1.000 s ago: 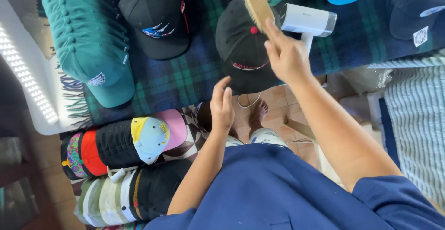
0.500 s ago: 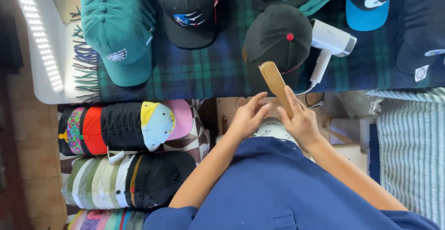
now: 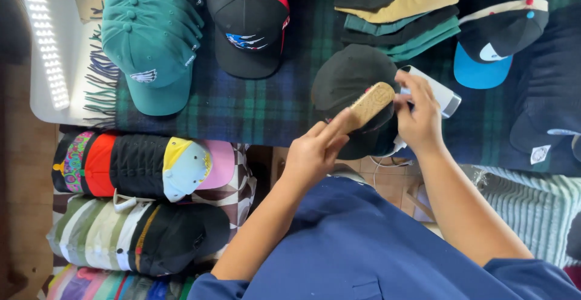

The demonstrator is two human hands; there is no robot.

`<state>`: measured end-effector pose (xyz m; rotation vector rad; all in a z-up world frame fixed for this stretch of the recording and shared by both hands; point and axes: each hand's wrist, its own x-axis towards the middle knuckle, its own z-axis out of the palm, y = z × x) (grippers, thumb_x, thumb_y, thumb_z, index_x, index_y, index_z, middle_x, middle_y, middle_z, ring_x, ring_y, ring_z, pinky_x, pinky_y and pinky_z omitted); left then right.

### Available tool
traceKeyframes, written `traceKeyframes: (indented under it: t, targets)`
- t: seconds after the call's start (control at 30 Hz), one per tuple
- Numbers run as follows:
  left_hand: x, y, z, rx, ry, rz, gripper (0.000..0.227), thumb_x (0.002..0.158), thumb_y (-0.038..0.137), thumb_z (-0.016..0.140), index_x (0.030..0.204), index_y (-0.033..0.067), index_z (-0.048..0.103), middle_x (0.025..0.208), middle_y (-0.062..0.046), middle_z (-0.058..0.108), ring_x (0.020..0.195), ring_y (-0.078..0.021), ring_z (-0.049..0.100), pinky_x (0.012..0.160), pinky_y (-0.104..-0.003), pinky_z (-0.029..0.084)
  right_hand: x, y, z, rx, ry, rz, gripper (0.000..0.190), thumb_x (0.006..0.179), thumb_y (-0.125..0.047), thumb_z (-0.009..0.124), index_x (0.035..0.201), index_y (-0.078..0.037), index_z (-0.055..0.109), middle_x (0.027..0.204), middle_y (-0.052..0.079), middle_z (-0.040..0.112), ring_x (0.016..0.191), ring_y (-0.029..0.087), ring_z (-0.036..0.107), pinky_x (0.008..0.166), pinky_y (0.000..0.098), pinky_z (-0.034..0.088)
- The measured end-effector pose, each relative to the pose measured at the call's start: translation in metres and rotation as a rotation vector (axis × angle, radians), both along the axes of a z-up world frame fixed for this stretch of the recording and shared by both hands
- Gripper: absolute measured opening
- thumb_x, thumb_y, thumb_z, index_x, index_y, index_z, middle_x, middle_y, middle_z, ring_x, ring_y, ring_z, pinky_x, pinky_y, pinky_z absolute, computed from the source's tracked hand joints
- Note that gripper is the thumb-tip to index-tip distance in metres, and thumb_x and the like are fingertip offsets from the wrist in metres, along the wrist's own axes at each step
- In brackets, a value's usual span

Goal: Cleaning and reshaping various baseball caps using a brush and a hair dryer on a wooden hat mold.

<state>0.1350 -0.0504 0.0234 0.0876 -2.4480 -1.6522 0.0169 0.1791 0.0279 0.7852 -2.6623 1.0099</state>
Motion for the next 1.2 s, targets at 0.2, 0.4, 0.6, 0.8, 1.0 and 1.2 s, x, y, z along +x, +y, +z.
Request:
traceKeyframes:
  t: [0.2, 0.4, 0.6, 0.8, 1.0, 1.2]
  targets:
    - [-0.067, -0.033, -0.042, -0.620, 0.032, 0.206, 0.048, 0.105, 0.035, 0.055, 0.150, 0.0492, 0.047, 0.076, -0.005, 0.057, 0.062, -0.0354, 0.066, 0.059, -0.051, 0.059, -0.060, -0.020, -0.032, -0.151, -0.032, 0.054, 0.039, 0.103, -0.001, 0.059, 0.142, 0.001, 0.058, 0.136, 0.018, 0.063, 0.132, 0.036, 0.057, 0.108, 0.0469, 0.048]
    - [-0.096, -0.033, 0.027, -0.501, -0.032, 0.153, 0.050, 0.096, 0.039, 0.070, 0.144, 0.0401, 0.058, 0.091, -0.003, 0.076, 0.082, -0.0310, 0.074, 0.066, -0.046, 0.061, -0.066, -0.019, -0.034, -0.120, -0.072, 0.125, 0.038, 0.105, -0.009, 0.061, 0.141, 0.003, 0.059, 0.141, 0.020, 0.062, 0.131, 0.038, 0.058, 0.111, 0.0465, 0.045]
    - [-0.156, -0.047, 0.021, -0.244, -0.287, -0.068, 0.043, 0.095, 0.030, 0.069, 0.138, 0.0366, 0.063, 0.121, 0.000, 0.076, 0.106, -0.0331, 0.072, 0.088, -0.049, 0.060, -0.078, -0.008, -0.040, -0.245, -0.316, 0.113, 0.041, 0.107, -0.015, 0.055, 0.146, -0.001, 0.055, 0.141, 0.017, 0.061, 0.132, 0.034, 0.058, 0.113, 0.0444, 0.043]
    - [-0.189, -0.047, 0.062, -0.255, -0.624, -0.134, 0.040, 0.094, 0.037, 0.064, 0.135, 0.0356, 0.065, 0.126, 0.003, 0.073, 0.114, -0.0309, 0.069, 0.096, -0.045, 0.057, -0.076, -0.005, -0.056, -0.313, -0.273, 0.144, 0.052, 0.103, -0.016, 0.057, 0.149, 0.006, 0.046, 0.144, 0.023, 0.058, 0.133, 0.037, 0.057, 0.113, 0.0446, 0.044]
    - [-0.201, -0.056, 0.014, 0.000, -0.791, -0.195, 0.043, 0.094, 0.038, 0.066, 0.137, 0.0292, 0.065, 0.133, -0.012, 0.069, 0.114, -0.0319, 0.072, 0.093, -0.034, 0.061, -0.081, -0.010, -0.049, -0.306, -0.198, 0.140, 0.062, 0.105, -0.019, 0.056, 0.156, 0.008, 0.033, 0.148, 0.026, 0.054, 0.134, 0.038, 0.057, 0.114, 0.0443, 0.045]
    - [-0.193, -0.074, -0.029, -0.128, -0.978, -0.126, 0.038, 0.095, 0.043, 0.067, 0.134, 0.0406, 0.067, 0.095, -0.013, 0.077, 0.080, -0.0207, 0.076, 0.070, -0.034, 0.061, -0.080, -0.008, -0.049, -0.293, -0.198, 0.169, 0.058, 0.102, -0.014, 0.056, 0.151, 0.012, 0.038, 0.145, 0.024, 0.056, 0.134, 0.037, 0.058, 0.113, 0.0440, 0.045]
